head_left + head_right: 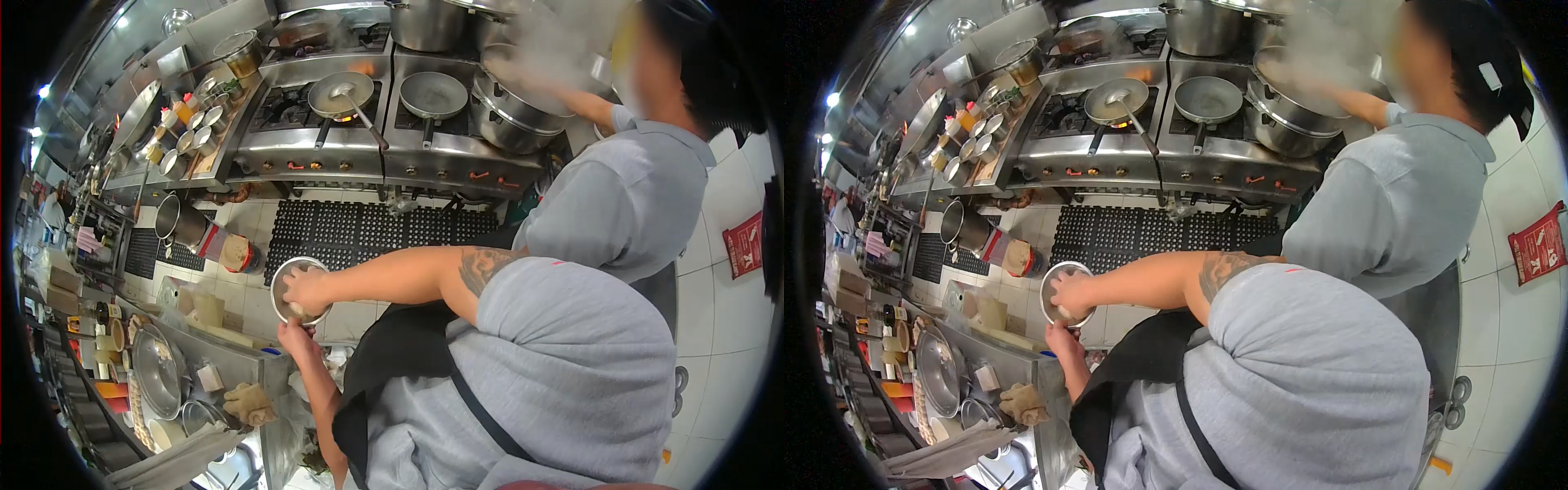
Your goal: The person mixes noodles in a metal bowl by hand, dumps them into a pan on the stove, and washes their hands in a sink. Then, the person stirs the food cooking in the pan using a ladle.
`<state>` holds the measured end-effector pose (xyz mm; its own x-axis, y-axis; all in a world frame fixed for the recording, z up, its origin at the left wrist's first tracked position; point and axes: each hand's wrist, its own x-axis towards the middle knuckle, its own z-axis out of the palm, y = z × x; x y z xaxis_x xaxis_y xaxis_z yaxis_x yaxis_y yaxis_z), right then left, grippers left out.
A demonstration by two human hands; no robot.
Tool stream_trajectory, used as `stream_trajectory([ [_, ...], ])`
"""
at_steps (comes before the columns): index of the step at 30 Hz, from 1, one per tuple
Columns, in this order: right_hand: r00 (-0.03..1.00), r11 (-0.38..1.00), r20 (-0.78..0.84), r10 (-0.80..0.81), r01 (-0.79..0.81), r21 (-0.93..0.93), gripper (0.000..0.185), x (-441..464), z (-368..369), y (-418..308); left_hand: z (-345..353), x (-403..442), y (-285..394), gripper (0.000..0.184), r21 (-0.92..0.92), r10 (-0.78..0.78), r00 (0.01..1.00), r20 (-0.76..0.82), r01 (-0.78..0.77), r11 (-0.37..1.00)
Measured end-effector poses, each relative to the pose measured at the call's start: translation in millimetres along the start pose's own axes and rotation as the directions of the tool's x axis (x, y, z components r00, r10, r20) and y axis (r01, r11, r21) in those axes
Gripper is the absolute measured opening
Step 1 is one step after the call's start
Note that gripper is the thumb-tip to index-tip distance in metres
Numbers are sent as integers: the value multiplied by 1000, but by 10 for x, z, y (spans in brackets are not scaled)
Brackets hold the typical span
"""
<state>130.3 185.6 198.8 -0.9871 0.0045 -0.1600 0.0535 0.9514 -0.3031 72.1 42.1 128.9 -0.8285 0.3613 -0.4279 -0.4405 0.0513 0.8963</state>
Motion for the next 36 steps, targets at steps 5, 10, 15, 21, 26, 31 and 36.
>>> stream_trajectory([
  [5,993,999,-107,-48,48,-3,46,202,478,105,-34,41,-80,8,74,47,999,15,-48,996],
  [10,991,993,-78,-107,102,-63,46,198,329,117,-24,21,17,10,103,16,1000,7,-16,995],
  [15,999,999,-17,-40,39,-37,42,34,254,79,26,-47,7,12,66,1,1000,20,-3,998],
  [21,989,989,-12,-144,144,-15,44,68,325,114,10,-25,-130,15,113,5,1000,17,-7,994],
  [26,1000,999,20,-16,15,49,46,-153,164,197,140,-2,-191,18,58,-62,997,44,59,997],
  [31,998,992,-37,52,-47,118,56,-48,895,531,437,-86,-320,15,80,-92,996,14,91,993],
  [36,984,994,-173,47,-29,108,39,-102,881,874,710,193,-491,18,184,-133,990,54,121,975],
])
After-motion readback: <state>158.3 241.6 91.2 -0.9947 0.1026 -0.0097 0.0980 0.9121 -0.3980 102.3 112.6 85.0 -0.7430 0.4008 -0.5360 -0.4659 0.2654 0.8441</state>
